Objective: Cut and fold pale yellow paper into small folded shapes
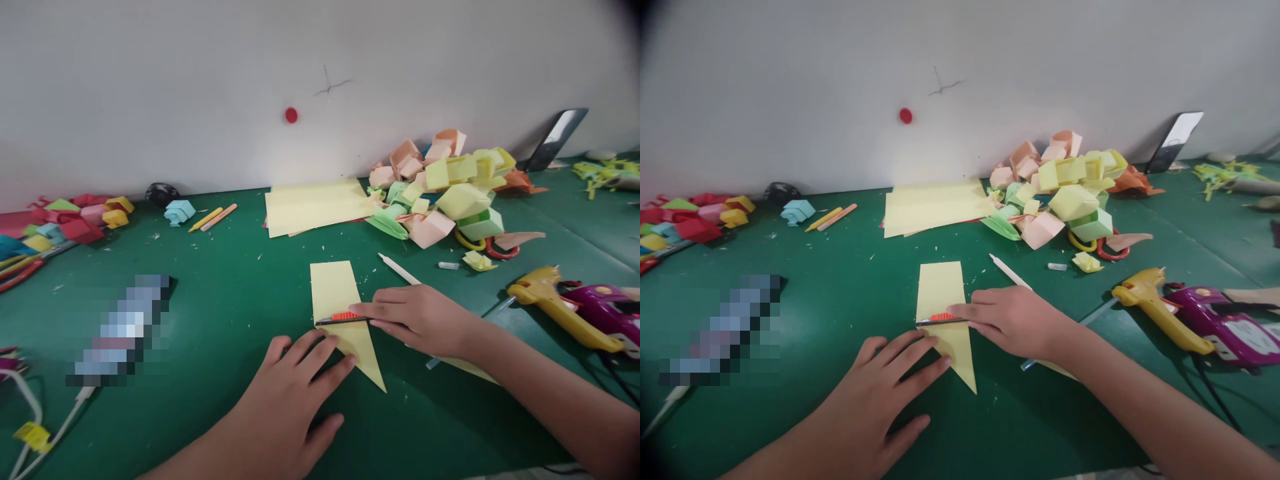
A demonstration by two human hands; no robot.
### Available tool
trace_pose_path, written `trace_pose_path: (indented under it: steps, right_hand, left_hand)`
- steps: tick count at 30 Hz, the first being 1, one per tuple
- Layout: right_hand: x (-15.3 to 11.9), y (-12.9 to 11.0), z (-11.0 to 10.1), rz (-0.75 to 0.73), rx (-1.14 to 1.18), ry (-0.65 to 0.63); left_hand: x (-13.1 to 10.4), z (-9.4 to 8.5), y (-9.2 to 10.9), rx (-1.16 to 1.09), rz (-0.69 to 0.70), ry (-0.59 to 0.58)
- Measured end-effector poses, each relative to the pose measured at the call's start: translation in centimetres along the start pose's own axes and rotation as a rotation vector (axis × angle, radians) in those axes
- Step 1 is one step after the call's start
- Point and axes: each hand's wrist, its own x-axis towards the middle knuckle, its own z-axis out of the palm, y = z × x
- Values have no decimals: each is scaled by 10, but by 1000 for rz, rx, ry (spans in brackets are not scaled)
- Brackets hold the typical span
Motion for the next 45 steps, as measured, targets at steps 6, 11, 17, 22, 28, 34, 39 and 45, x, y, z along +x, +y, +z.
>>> trace_pose_path:
  steps: [6, 11, 17, 22, 28, 34, 39, 45]
  right_hand:
    - [-1, 1, -1, -6, -1, 2]
    - [-1, 0, -3, -4, -10, -14]
    - [-3, 3, -3, 2, -17, 4]
    - [-4, 5, -6, -10, -32, -4]
    - [-5, 5, -8, -3, -45, -39]
    - [-6, 4, -9, 9, -29, -40]
    - [-7, 5, -10, 25, -20, -2]
    - [-8, 6, -14, 51, -13, -47]
  left_hand:
    - [1, 0, 1, -6, -1, 10]
    - [1, -3, 2, 4, -19, -25]
    - [3, -3, 2, -24, -18, 17]
    - [4, -3, 1, -31, -20, 26]
    - [5, -3, 0, -24, -21, 5]
    - [4, -2, 1, -37, -31, 26]
    - [3, 1, 2, -27, -29, 16]
    - [4, -1, 2, -3, -21, 22]
